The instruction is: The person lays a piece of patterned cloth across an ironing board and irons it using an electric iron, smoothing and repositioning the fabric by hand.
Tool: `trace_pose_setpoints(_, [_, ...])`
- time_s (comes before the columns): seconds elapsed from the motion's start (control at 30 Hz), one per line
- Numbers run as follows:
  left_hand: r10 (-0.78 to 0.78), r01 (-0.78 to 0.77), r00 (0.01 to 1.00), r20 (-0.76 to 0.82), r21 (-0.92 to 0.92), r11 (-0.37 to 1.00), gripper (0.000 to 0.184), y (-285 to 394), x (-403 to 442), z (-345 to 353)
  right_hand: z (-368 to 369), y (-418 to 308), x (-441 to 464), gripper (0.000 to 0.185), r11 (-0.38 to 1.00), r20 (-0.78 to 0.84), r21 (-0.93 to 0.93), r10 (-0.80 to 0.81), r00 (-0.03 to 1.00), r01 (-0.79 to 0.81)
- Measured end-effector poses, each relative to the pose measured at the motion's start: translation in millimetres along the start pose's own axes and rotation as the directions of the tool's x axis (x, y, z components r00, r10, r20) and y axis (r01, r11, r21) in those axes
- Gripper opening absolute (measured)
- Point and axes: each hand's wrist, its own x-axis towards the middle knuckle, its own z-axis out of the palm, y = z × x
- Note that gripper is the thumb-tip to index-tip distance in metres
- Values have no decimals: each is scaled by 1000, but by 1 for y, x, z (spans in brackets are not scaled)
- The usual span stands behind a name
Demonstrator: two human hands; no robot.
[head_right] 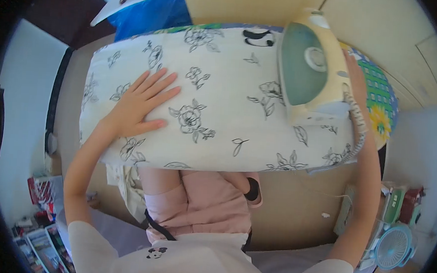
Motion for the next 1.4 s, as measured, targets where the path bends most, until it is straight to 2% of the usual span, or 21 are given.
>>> trace_pose_setpoints(0.13, [-8, 8, 1000, 17, -12, 1000, 57, -1, 3, 1, -18, -7, -6, 51, 988, -29, -134, 74, 997, -78])
trace_pose_setpoints(0.2, [7, -7, 1000, -16, 6, 1000, 53, 3, 10, -5, -28, -26, -5, 44, 970, -7, -85, 229, 973, -229])
trace_pose_setpoints(0.27, [16, -15, 999, -37, 30, 999, 49, 5, 22, -14, -32, -32, -5, 44, 964, -19, -90, 250, 968, -250])
trace_pose_setpoints(0.33, [-5, 3, 999, -42, -57, 998, 37, 9, 41, -26, -34, -34, -4, 44, 962, -15, -86, 260, 966, -260])
trace_pose_setpoints(0.37, [-1, -1, 999, -41, -49, 999, 37, 18, 51, -30, -33, -34, -4, 45, 958, -11, -81, 273, 962, -273])
trace_pose_setpoints(0.4, [-70, 21, 992, -109, -398, 917, 34, 31, 64, -34, -34, -35, -4, 45, 957, -19, -77, 278, 961, -278])
trace_pose_setpoints(0.43, [-157, 12, 977, -146, -695, 719, 31, 45, 78, -39, -35, -36, -3, 45, 953, -5, -62, 297, 955, -297])
trace_pose_setpoints(0.47, [-181, -61, 964, -193, -827, 558, 32, 59, 94, -43, -36, -38, -4, 45, 947, 11, -47, 318, 948, -317])
trace_pose_setpoints(0.5, [-216, -138, 949, -230, -918, 372, 33, 71, 110, -48, -36, -39, -4, 45, 945, 9, -40, 325, 946, -324])
trace_pose_setpoints(0.53, [-211, -133, 951, -225, -917, 376, 33, 82, 126, -53, -37, -39, -5, 45, 946, -3, -25, 324, 946, -324])
trace_pose_setpoints(0.6, [-328, -57, 943, -60, -998, 18, 41, 95, 155, -62, -37, -39, -6, 45, 944, -12, -8, 329, 944, -329])
trace_pose_setpoints(0.63, [-323, -51, 945, -55, -998, 21, 41, 98, 167, -64, -36, -38, -6, 45, 945, -16, -13, 325, 945, -326])
trace_pose_setpoints(0.7, [-261, 47, 960, 98, -980, -194, 45, 103, 185, -65, -32, -38, -5, 45, 941, -20, -13, 339, 941, -339])
trace_pose_setpoints(0.83, [-160, 73, 982, 105, -979, -192, 45, 114, 213, -69, -30, -36, -6, 45, 944, -60, -18, 327, 943, -329])
trace_pose_setpoints(0.9, [-157, 154, 966, 206, -945, -290, 41, 111, 231, -56, -29, -38, -8, 44, 941, -85, -16, 335, 938, -338])
trace_pose_setpoints(1.0, [-183, 170, 953, 240, -927, -333, 35, 127, 243, -51, -31, -38, -6, 43, 940, -84, 7, 341, 936, -341])
trace_pose_setpoints(1.03, [-200, 168, 944, 262, -905, -391, 31, 129, 248, -51, -31, -39, -6, 43, 936, -64, 19, 353, 934, -352])
trace_pose_setpoints(1.13, [-247, 178, 932, 264, -929, -324, 29, 133, 248, -50, -30, -40, -6, 44, 925, -41, 11, 379, 924, -379])
trace_pose_setpoints(1.4, [-375, 220, 874, 309, -940, -262, 20, 114, 225, -55, -32, -40, -5, 46, 916, 20, -34, 402, 916, -401])
